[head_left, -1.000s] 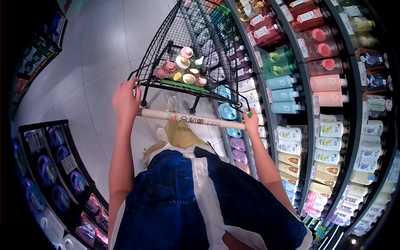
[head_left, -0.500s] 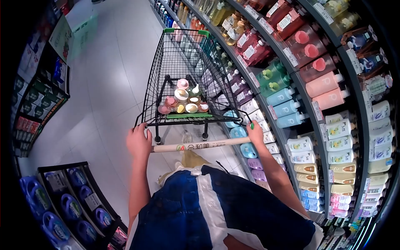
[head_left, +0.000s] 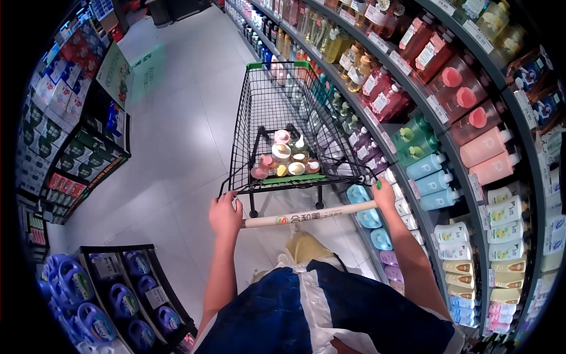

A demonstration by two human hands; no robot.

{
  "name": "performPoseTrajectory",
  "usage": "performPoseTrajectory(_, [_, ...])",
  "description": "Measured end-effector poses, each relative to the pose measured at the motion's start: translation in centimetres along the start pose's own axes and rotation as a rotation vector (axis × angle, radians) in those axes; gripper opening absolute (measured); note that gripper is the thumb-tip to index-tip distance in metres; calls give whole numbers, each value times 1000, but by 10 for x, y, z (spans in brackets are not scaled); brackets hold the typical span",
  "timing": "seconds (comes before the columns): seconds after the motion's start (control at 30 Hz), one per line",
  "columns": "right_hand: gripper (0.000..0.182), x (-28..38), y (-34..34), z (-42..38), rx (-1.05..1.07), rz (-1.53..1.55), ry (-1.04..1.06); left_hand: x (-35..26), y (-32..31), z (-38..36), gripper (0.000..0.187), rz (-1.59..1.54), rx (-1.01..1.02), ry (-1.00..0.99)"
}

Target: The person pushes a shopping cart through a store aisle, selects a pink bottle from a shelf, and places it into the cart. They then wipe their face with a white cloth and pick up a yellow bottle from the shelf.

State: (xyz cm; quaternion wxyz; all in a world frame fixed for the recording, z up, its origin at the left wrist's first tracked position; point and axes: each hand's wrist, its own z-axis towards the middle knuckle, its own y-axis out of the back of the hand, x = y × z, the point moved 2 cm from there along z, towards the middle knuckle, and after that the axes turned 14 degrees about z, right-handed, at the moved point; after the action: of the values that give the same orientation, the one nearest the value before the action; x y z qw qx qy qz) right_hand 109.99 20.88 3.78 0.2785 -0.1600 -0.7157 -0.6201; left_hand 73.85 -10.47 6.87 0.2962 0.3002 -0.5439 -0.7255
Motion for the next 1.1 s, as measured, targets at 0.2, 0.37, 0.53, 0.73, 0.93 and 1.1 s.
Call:
performPoseTrajectory(0.2, [30, 24, -15, 32, 14, -10, 63, -1, -10, 31, 17, 42, 0, 32])
performPoseTrajectory(0.37, [35, 36, -34, 61, 62, 40, 92, 7, -26, 58, 15, 6, 37, 65])
performPoseTrajectory(0.53, [39, 67, -41, 84, 101, 41, 147, 7, -11, 89, 16, -5, -186, 16])
performPoseTrajectory(0.73, [46, 97, -49, 108, 144, 76, 325, 17, 15, 12, 24, -159, -99, -16])
performPoseTrajectory(0.93, [43, 109, -67, 136, 174, 176, 350, 73, -79, -169, 8, -505, 1128, 808])
performPoseTrajectory(1.1, [41, 134, -74, 147, 159, 173, 369, 66, -68, -121, 9, -515, 1050, 785])
